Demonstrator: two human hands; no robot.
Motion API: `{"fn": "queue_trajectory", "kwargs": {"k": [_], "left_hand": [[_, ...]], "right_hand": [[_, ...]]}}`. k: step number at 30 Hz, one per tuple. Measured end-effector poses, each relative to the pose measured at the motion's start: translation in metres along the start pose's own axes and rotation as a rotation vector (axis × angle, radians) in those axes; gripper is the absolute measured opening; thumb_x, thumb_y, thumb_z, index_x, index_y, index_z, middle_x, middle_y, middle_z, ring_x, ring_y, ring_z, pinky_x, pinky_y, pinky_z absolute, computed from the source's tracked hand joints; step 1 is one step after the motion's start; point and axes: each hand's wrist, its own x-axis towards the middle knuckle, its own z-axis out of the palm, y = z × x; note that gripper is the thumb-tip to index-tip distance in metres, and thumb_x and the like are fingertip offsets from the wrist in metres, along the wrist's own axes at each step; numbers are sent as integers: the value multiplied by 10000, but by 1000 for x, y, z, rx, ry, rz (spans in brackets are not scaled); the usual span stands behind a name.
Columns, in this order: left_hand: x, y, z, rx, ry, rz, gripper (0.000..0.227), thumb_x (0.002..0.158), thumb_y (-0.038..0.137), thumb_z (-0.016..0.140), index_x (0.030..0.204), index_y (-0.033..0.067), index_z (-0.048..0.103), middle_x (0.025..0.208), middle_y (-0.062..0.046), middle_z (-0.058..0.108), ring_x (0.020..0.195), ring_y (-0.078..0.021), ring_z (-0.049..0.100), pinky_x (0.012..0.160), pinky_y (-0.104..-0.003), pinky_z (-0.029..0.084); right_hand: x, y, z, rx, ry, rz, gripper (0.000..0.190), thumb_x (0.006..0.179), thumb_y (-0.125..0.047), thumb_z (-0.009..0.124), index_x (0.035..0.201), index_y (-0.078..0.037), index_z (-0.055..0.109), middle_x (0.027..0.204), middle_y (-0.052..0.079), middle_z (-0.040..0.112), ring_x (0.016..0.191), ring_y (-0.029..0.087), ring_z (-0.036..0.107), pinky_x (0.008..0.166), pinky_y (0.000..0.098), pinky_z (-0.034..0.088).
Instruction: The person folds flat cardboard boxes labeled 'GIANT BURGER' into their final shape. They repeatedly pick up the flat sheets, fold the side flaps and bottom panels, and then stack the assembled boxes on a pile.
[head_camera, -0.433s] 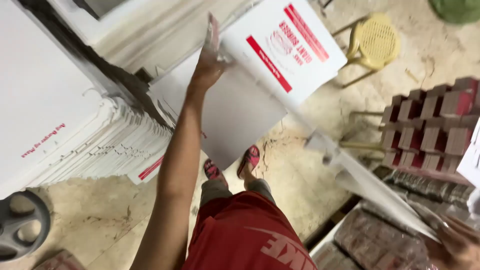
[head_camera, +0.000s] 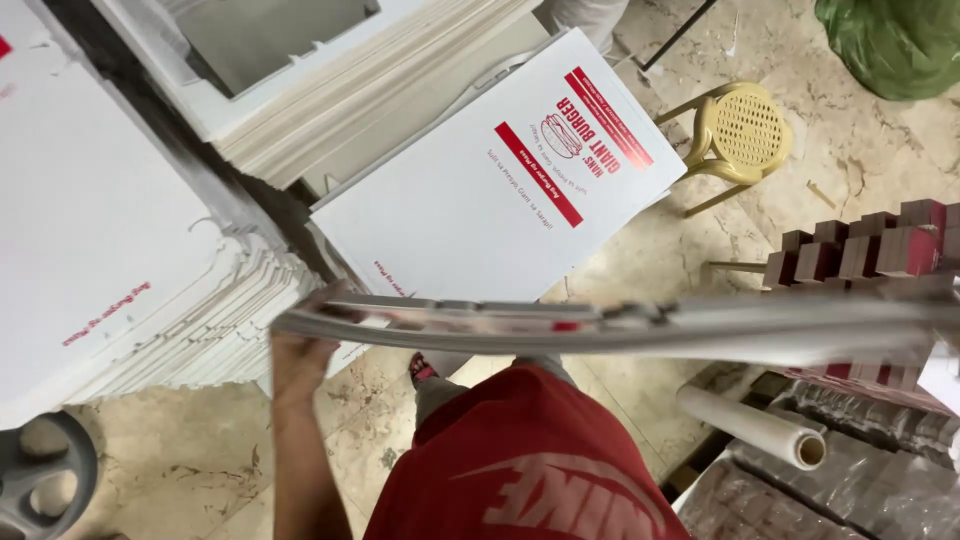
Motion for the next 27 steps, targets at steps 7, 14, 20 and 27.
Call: {"fn": "queue_trajectory", "kwargs": {"k": [7, 14, 20, 27], "left_hand": [[47, 59, 71, 803, 702, -303, 629, 776, 6, 782, 1364, 84, 571, 1178, -103, 722, 1075, -237, 676, 968, -363, 559], [55, 80, 183, 1167, 824, -131, 681, 806, 126, 763, 1406, -67, 504, 1324, -186, 642, 1206, -232, 588, 1026, -358, 466], [-8, 12, 131, 899, 963, -229, 1056, 745, -45, 714, 1692, 7, 250, 1296, -149, 565, 1094, -237, 524, 937, -344, 441], [78, -55, 28, 953, 1058, -240, 793, 714, 51, 749, 1454, 234, 532, 1302, 33, 626, 1132, -164, 574, 852, -317, 494]], "right_hand": [[294, -205, -97, -180, -530, 137, 624, 877, -601, 559, 1391, -251, 616, 1341, 16, 728, 1202, 262, 705, 1136, 450, 484], [444, -189, -64, -58, -700, -92, 318, 970, -370, 688, 1113, -91, 739, 1081, 113, 785, 803, 301, 790, 801, 418, 564], [437, -158, -51, -183, -811, -173, 256, 1038, -398, 561, 1143, -246, 738, 945, 1, 774, 858, 183, 679, 846, 329, 569], [529, -166, 92, -164, -525, -512, 306, 890, -373, 580, 1000, -146, 752, 1018, 119, 760, 938, 364, 698, 757, 528, 534]]}}
